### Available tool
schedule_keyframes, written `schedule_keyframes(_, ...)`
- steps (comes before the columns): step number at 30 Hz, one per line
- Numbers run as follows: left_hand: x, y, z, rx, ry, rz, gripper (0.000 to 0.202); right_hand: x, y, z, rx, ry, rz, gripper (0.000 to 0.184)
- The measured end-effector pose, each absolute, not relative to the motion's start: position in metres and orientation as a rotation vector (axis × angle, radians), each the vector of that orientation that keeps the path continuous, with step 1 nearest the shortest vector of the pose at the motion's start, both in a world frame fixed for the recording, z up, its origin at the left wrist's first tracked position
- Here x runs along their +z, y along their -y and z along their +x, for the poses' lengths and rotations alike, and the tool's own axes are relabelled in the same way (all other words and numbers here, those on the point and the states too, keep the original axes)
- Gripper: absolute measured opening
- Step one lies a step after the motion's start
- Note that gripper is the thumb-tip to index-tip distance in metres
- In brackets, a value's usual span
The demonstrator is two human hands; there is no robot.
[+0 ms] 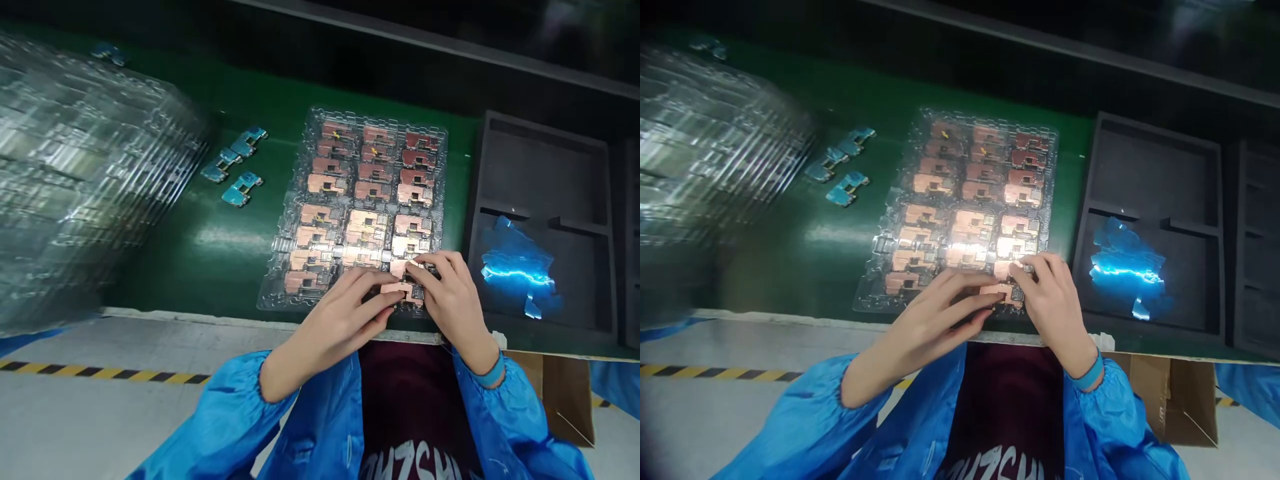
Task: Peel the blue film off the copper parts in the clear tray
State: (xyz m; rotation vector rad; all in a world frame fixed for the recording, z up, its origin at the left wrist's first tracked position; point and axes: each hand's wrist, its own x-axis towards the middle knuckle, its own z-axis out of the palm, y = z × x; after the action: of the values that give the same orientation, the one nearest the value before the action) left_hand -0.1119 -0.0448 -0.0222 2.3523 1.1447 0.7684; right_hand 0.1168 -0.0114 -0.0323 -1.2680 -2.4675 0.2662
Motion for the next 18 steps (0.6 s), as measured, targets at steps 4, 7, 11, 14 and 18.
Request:
schedule_keyframes(4,-0.027,0.046,-0.112,0.749,-1.142,2.371,0.033,-0.032,0.011,0.128,0.350,2.435,-1.237,0.043)
schedule_keyframes(7,-0.030,0.047,-0.109,0.759,-1.130,2.388,0.031,-0.029,0.011,0.143,0.383,2.328,-1.255,0.048)
schedule_keyframes(11,-0.033,0.046,-0.104,0.750,-1.102,2.398,0.029,-0.027,0.013,0.160,0.365,2.234,-1.312,0.046)
schedule_keyframes(14,-0.034,0.045,-0.103,0.734,-1.121,2.451,0.035,-0.026,0.020,0.163,0.383,2.224,-1.294,0.044)
schedule_keyframes(18,-0.037,0.049,-0.106,0.676,-1.144,2.575,0.046,-0.028,0.034,0.159,0.434,2.323,-1.150,0.042)
